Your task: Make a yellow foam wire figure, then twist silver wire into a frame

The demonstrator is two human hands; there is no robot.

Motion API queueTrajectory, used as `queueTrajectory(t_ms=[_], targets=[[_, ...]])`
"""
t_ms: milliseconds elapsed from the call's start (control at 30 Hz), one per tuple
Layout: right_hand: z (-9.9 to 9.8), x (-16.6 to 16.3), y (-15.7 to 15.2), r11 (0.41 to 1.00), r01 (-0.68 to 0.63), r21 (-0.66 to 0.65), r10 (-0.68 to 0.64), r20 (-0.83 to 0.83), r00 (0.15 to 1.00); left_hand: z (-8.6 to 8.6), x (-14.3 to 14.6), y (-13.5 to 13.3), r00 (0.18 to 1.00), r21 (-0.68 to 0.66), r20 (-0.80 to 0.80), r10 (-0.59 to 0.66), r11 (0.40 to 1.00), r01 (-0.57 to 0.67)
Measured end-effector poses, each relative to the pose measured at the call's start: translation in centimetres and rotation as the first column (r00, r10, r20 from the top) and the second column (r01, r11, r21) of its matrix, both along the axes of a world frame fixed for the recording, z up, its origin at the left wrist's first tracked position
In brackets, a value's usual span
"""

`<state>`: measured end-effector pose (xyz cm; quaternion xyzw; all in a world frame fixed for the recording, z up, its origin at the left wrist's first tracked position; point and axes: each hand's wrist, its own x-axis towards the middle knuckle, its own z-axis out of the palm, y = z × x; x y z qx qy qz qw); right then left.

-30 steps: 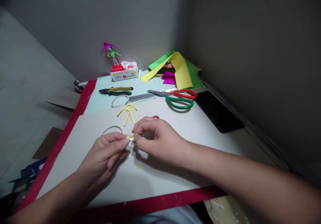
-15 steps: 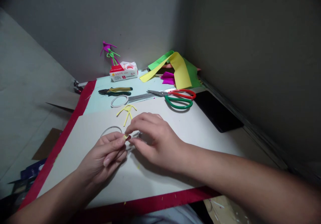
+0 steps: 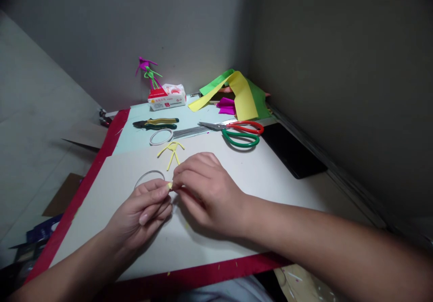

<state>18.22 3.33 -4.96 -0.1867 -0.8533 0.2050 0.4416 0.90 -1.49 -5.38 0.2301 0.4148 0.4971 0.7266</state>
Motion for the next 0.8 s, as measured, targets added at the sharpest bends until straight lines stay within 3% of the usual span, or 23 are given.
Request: queueTrajectory(t_ms=[433, 800], targets=[[-0.29, 0.00, -0.04, 0.993, -0.005, 0.120, -0.001, 0.047, 0.999, 0.32, -0.04, -0.08, 0.999, -0.005, 0.037, 0.011, 1.000, -0.010], [0.32, -0.07, -0.15, 0.995, 0.014, -0.097, -0.021, -0.077, 0.997, 0.44, 0.06, -0.21, 1.000, 0.014, 0.012, -0.014, 1.000, 0.013]])
